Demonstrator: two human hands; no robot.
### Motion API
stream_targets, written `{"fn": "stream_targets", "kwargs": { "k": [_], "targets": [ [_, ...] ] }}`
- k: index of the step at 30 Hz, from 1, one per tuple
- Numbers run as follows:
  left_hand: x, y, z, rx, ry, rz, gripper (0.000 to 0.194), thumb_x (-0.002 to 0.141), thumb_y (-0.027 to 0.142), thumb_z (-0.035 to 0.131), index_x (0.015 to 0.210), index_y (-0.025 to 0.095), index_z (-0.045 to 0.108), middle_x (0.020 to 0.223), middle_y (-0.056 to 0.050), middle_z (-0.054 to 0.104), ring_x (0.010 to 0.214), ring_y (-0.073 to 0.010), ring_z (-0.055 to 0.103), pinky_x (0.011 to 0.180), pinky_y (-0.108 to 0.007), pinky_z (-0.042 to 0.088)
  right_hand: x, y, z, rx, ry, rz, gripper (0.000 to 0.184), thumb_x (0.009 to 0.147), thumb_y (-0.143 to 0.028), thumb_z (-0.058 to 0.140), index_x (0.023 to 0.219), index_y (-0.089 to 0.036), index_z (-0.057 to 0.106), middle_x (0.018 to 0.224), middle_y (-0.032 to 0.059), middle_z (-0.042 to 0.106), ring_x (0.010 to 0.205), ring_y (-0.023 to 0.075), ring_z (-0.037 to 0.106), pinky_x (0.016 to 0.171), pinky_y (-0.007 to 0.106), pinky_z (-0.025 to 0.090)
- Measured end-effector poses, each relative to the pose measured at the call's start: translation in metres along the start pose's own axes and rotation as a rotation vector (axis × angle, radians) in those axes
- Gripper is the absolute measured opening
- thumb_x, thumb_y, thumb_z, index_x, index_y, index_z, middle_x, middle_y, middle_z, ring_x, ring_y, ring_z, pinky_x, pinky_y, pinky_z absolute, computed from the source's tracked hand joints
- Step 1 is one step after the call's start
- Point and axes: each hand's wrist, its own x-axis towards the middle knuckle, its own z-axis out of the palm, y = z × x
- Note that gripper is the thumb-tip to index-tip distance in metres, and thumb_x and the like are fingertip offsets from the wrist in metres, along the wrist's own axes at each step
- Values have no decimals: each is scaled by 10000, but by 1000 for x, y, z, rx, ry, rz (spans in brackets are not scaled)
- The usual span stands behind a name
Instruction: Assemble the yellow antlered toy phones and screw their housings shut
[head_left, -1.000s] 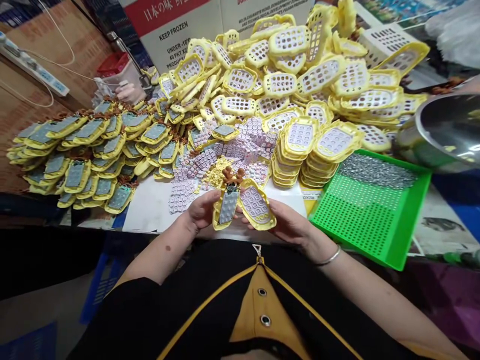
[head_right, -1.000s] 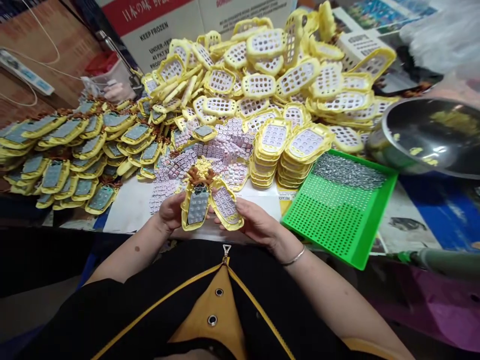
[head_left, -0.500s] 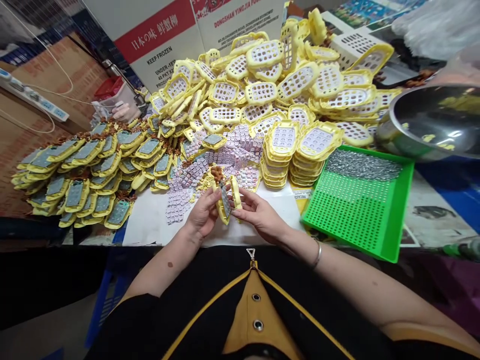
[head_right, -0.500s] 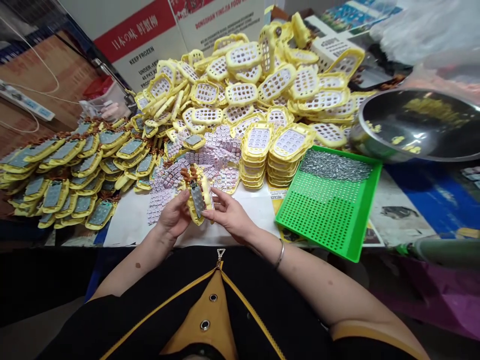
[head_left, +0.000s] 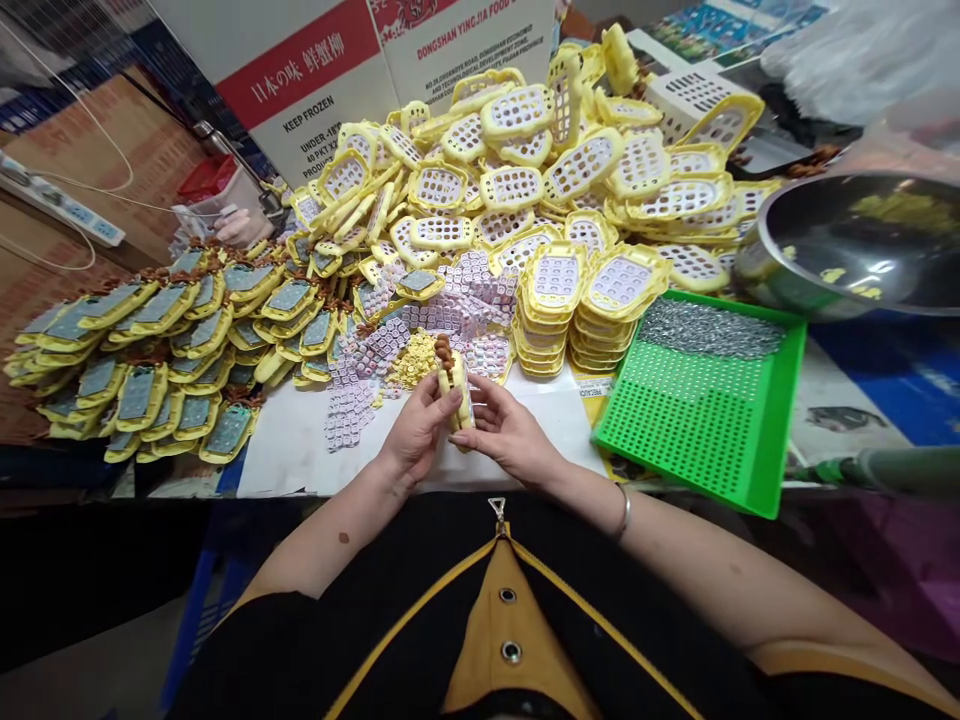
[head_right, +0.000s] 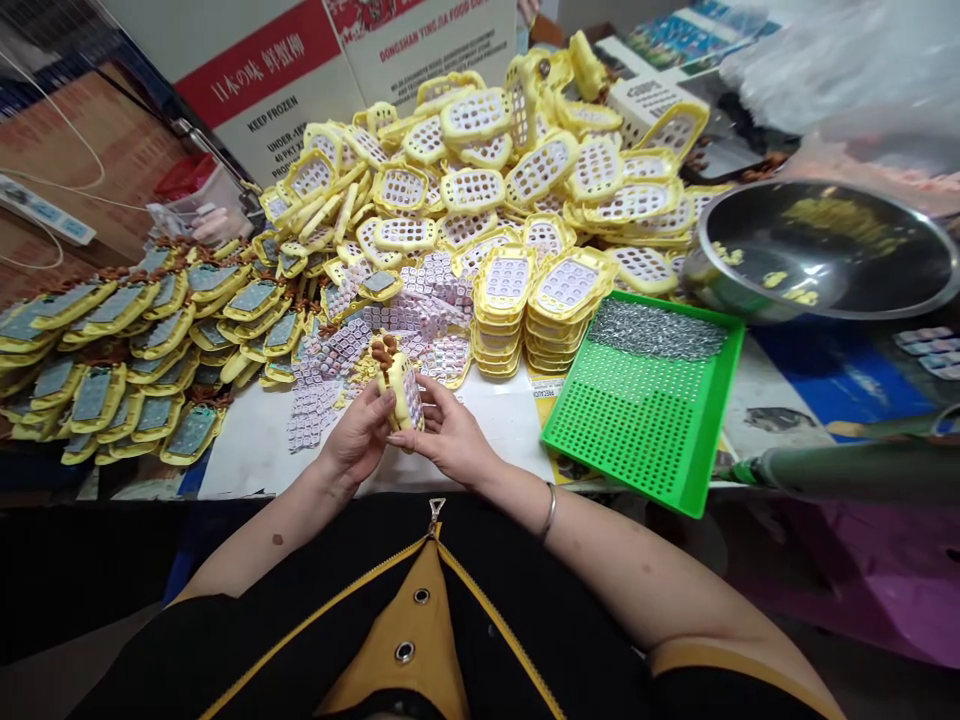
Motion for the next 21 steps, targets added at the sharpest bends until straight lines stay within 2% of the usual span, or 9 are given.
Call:
{"fn": "stream_targets", "kwargs": {
  "k": [2,5,7,13,17,21],
  "targets": [
    [-2,-1,-1,-14,-14,14,475,571,382,909,957,200,703,1008,-17,714,1019,-180,636,867,-248,461,-1,1,-1,-44,-7,-35,977,580,-413,897,1423,-251,430,1242,113,663,1141,250,663,1022,452,538],
    [-4,-2,-4,-63,-60,25,538,534,379,927,996,214,707,1000,-9,714,991,-174,639,858,-247,464,-4,2,-4,-152,3,-118,958,597,-465,883,1424,-247,451,1436,146,543,1268,270,589,1115,470,457],
    [-4,-4,-6,-82,-85,22,564,519,379,932,1009,209,709,1015,-21,716,1006,-189,640,854,-256,465,-5,2,-6,-198,4,-141,968,606,-506,871,1435,-236,448,1479,155,504,1296,276,567,1141,472,426],
    [-5,-6,-8,-67,-127,33,592,528,430,921,1033,212,701,1098,-47,702,1144,-249,602,933,-306,451,-9,5,-10,-265,-17,-184,949,660,-553,828,1460,-240,425,1460,159,523,1272,279,583,1120,481,448],
    [-6,-5,-13,-70,-207,25,657,499,414,934,1063,206,669,1174,-71,663,1195,-292,564,986,-373,429,-12,5,-14,-502,1,-353,885,714,-558,786,1462,-244,434,1398,162,556,1251,293,581,1077,499,485],
    [-7,-6,-20,-58,-259,30,675,495,419,939,1071,201,661,1157,-83,656,1191,-301,561,1005,-411,423,-15,0,-17,-739,30,-545,824,780,-508,749,1485,-283,386,1332,142,593,1216,286,591,1034,501,516]
  ]
}}
